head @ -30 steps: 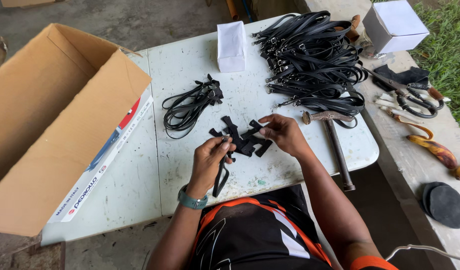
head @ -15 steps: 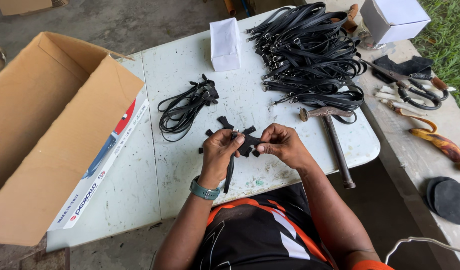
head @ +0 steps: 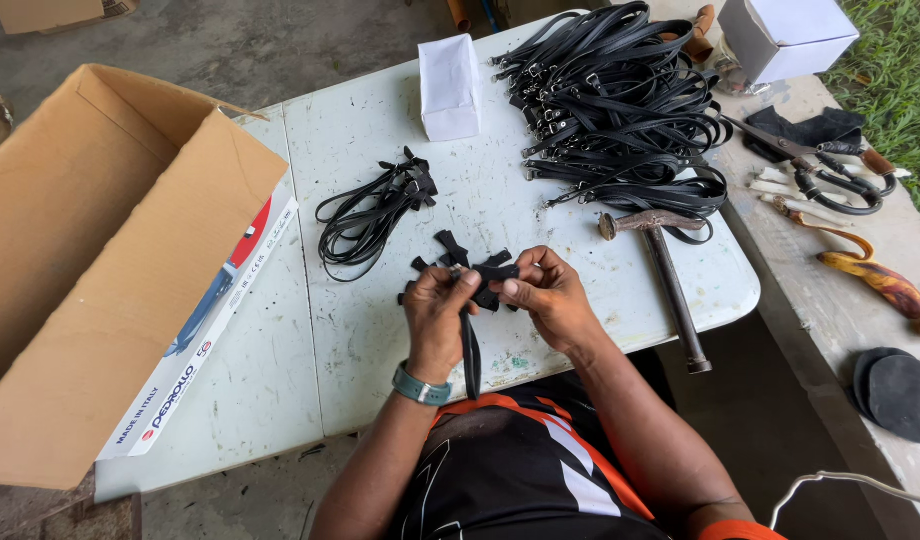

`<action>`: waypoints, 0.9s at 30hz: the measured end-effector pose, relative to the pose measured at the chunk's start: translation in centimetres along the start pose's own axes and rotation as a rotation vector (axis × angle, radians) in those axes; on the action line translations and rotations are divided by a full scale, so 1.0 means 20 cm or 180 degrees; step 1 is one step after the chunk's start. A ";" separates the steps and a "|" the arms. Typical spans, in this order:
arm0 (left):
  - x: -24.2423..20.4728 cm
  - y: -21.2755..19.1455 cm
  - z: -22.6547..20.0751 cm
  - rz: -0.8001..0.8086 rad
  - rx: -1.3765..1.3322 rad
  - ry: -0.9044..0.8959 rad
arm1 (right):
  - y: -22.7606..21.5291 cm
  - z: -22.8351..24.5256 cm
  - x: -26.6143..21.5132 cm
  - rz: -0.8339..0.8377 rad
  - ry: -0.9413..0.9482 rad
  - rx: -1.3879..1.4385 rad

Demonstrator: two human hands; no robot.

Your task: The person repeatedly picks up black straps and small metal hardware pieces from a table, threads the hardware onto the strap ends, and places the assembled units into a pile. The process is repeated continuously throughout the clip.

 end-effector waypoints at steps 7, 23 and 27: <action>-0.05 0.00 0.05 0.0123 0.0316 -0.0444 | 0.00 0.04 0.04 -0.0181 -0.0262 0.0010; 0.03 -0.04 0.08 0.0038 0.0353 -0.0276 | 0.21 0.23 -0.13 0.0455 -0.1795 -0.3125; 0.01 -0.01 0.05 0.0096 0.0392 -0.0340 | 0.28 0.28 -0.17 0.0208 -0.2287 -0.3485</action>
Point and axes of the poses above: each hand's wrist, its own x-axis towards the middle knuckle, its own y-axis out of the palm, z = x × y, the point moved 7 cm from there along x, towards the middle knuckle, and after that the axes turned 4 degrees about -y, right-handed, at the moved point
